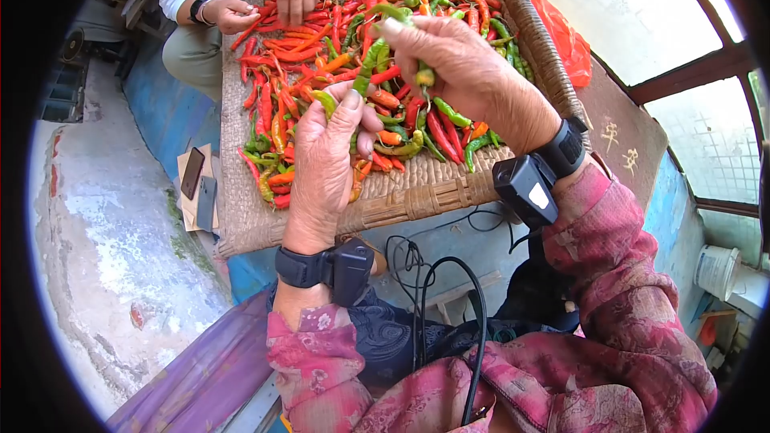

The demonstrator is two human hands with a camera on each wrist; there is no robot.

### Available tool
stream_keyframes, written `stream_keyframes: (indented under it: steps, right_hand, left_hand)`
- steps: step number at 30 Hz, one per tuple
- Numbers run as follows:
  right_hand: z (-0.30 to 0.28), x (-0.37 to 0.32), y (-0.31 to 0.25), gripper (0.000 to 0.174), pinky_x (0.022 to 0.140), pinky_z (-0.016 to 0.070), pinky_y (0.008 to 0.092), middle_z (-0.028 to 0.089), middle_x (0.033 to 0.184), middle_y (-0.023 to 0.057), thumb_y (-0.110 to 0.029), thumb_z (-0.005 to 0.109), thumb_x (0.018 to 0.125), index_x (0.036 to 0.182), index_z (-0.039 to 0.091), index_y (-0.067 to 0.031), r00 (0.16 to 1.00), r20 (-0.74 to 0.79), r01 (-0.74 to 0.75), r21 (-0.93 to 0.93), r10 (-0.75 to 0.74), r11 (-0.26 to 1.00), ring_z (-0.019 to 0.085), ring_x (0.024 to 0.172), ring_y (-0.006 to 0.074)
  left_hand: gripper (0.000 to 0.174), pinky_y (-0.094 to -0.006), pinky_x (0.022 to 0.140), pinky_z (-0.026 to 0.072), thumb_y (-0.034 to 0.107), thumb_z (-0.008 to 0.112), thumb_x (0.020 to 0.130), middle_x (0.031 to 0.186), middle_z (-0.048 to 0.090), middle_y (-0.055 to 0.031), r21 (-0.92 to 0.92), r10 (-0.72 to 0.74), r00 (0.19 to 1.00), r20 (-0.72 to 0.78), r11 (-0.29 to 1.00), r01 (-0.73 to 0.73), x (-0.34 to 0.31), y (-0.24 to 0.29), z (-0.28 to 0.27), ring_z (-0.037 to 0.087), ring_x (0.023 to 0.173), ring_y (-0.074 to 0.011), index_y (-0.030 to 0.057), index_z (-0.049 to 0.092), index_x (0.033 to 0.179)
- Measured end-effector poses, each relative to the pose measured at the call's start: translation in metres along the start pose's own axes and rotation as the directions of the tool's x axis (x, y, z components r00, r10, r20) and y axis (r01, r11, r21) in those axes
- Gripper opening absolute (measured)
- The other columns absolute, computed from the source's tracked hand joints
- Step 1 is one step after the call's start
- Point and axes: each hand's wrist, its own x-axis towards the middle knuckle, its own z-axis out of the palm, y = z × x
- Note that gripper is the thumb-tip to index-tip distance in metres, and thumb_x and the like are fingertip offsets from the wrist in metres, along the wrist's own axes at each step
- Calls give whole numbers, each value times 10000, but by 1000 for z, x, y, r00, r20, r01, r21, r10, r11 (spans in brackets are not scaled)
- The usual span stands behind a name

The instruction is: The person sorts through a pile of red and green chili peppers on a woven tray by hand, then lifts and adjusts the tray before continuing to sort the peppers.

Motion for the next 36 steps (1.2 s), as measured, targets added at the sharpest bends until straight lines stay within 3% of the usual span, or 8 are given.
stream_keyframes:
  steps: [4,12,22,25,27,29,32,36]
  right_hand:
    - [18,-11,5,266,446,367,202,513,639,-13,-295,645,845,846,617,-31,955,292,-25,-106,56,994,471,522,62]
    - [-1,9,7,189,473,363,196,501,635,-32,-223,588,883,914,614,-38,988,-115,-75,195,99,978,473,557,52]
    - [7,2,7,199,409,332,192,522,652,-26,-270,558,898,851,584,-78,976,-51,-177,369,210,913,489,538,70]
    - [8,-3,0,184,438,362,244,521,642,3,-217,608,858,787,553,-57,982,-116,-125,196,149,973,479,528,99]
    - [7,-5,-1,199,463,406,260,580,678,11,-235,599,860,828,592,-39,999,30,-27,-173,33,985,522,544,94]
    - [15,-7,8,218,486,430,274,603,699,32,-243,597,856,858,606,-25,990,140,40,-232,-7,972,540,554,99]
    - [23,-10,17,337,578,484,344,632,733,174,-265,664,778,911,605,39,954,298,157,-535,12,830,630,624,195]
    - [30,-13,33,304,624,460,319,594,684,95,-229,691,783,921,605,28,925,277,381,-648,-261,660,540,642,118]
  left_hand:
    - [252,-207,533,378,274,512,934,720,534,-12,-38,-34,999,25,999,35,-1,0,0,454,593,-80,39,554,1015]
    - [314,-209,515,381,343,481,943,696,544,-26,-25,-112,991,80,993,114,-3,2,1,458,558,-88,39,553,968]
    - [351,-190,495,388,366,496,933,713,553,-41,-38,-124,988,87,991,128,-2,0,1,464,555,-66,24,560,977]
    - [325,-198,533,411,347,486,940,763,566,-36,-73,-103,994,25,992,105,0,-3,1,490,612,-70,32,555,981]
    - [278,-263,700,452,302,483,942,925,580,-37,-122,-67,998,-20,990,64,2,-4,-5,538,805,-107,53,536,1051]
    - [293,-285,765,449,293,475,945,982,579,-48,-165,-33,999,-39,986,26,4,-7,-7,541,876,-125,47,527,1094]
    - [379,-335,934,408,296,439,957,1153,543,-82,-164,22,995,-97,986,-37,5,-8,-2,518,1070,-176,27,477,1222]
    - [453,-326,946,412,337,400,970,1221,501,-109,-201,-50,999,-7,978,48,0,-7,4,498,1110,-184,5,421,1278]
